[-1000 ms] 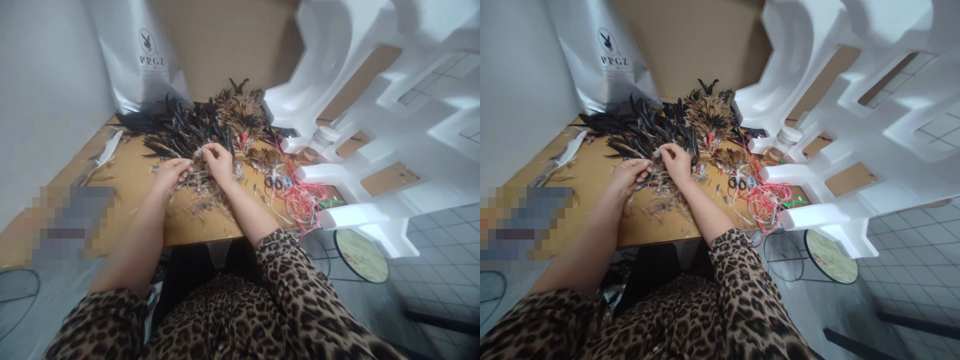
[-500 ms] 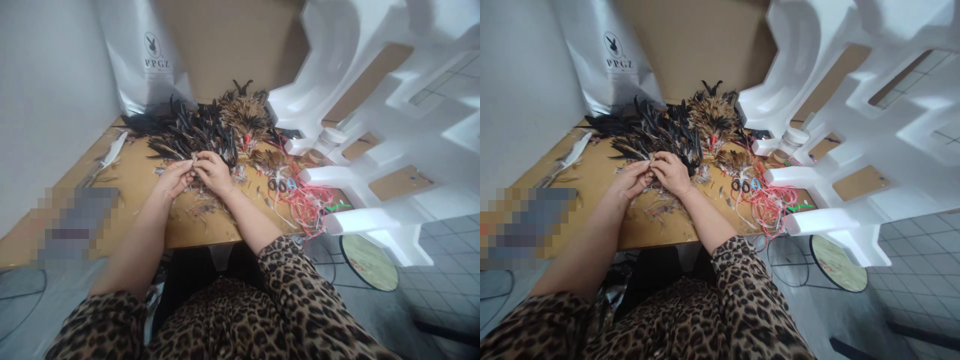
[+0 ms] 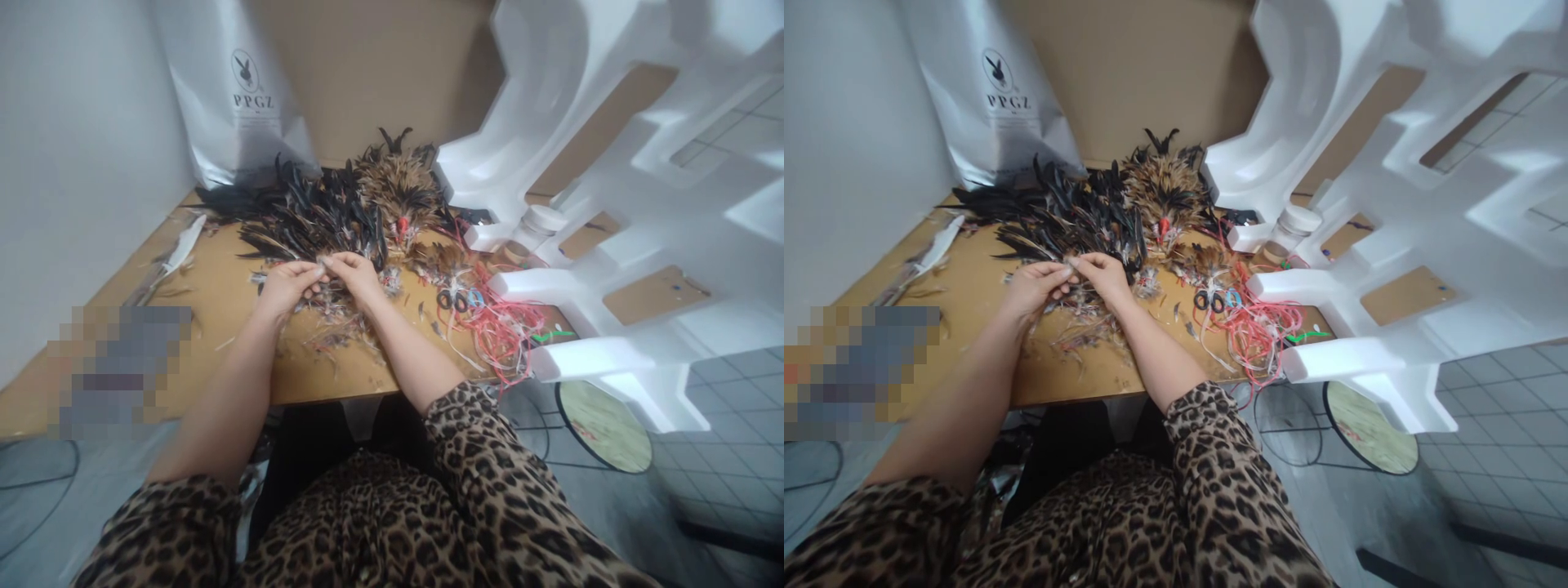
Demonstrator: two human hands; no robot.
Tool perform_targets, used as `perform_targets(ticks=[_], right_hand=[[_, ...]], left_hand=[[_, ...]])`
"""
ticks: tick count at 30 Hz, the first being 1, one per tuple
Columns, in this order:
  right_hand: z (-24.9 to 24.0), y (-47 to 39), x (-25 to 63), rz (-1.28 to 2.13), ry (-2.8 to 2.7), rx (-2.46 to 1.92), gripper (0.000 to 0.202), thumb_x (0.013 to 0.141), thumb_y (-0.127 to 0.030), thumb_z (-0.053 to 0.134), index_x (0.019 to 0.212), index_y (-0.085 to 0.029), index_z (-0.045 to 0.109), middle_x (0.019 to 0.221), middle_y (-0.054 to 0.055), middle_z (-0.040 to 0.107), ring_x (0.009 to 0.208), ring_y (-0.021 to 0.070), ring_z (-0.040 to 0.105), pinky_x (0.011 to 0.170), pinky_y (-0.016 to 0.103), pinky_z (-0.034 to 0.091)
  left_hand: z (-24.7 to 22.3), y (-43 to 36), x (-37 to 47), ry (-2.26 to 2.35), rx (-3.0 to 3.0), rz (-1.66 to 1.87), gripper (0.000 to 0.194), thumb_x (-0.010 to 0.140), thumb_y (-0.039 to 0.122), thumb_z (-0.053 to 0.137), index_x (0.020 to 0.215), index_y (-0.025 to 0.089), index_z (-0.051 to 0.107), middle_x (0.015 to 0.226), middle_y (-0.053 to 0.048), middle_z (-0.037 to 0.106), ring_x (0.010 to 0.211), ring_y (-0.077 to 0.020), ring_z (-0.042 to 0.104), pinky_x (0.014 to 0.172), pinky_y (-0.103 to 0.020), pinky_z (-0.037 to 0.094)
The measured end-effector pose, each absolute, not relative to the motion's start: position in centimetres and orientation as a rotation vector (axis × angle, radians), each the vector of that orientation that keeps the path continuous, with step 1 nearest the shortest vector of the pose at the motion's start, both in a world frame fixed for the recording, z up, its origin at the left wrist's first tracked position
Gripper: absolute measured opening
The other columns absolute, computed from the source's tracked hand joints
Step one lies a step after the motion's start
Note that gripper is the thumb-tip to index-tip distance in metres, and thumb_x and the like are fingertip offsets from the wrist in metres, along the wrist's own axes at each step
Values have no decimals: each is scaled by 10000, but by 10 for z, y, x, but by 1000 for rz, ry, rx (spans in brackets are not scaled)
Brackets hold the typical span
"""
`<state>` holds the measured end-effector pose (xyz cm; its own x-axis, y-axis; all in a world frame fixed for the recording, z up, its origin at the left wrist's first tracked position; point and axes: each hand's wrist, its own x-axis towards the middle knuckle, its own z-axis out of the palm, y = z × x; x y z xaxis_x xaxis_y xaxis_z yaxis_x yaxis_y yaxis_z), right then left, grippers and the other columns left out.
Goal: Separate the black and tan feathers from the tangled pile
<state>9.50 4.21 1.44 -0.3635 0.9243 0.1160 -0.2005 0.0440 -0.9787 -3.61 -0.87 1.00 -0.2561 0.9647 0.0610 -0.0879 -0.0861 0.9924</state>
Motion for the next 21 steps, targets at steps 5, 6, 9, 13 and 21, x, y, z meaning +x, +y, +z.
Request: perform_targets(ticks=[5, 6, 9, 13, 21], right_hand=[[10, 46, 94, 1676, -1259, -741, 283, 595, -368, 736, 709, -150, 596, 584, -43, 586, 526, 55, 514, 549, 190, 418], [10, 47, 94, 1698, -1232, -747, 281, 594, -364, 736, 706, -153, 588, 579, -47, 582, 515, 54, 510, 534, 187, 413], [11, 47, 95, 1726, -1188, -775, 284, 583, -356, 740, 702, -156, 578, 563, -58, 567, 500, 47, 491, 503, 175, 394], [12, 46, 96, 1703, -1236, -783, 290, 581, -365, 744, 688, -154, 577, 546, -62, 549, 489, 40, 463, 479, 163, 358], [15, 61, 108, 1545, -1139, -876, 244, 675, -381, 678, 715, -171, 559, 531, -64, 518, 435, 40, 394, 446, 174, 313]], left_hand=[[11, -11, -36, 1266, 1076, 1396, 197, 600, 261, 761, 730, 123, 706, 695, -86, 687, 479, -66, 534, 427, -161, 385], [11, -11, -37, 1261, 1054, 1378, 216, 583, 252, 773, 744, 122, 708, 706, -95, 692, 494, -77, 554, 435, -163, 396], [10, -11, -38, 1256, 1021, 1336, 254, 562, 247, 787, 769, 121, 710, 720, -108, 699, 524, -99, 590, 441, -168, 411], [7, -9, -40, 1259, 1047, 1315, 229, 589, 263, 774, 752, 115, 708, 707, -108, 695, 518, -98, 593, 436, -164, 410], [14, -7, -45, 1255, 806, 1503, 103, 645, 151, 704, 730, 102, 672, 632, -52, 666, 484, -58, 564, 424, -124, 401]])
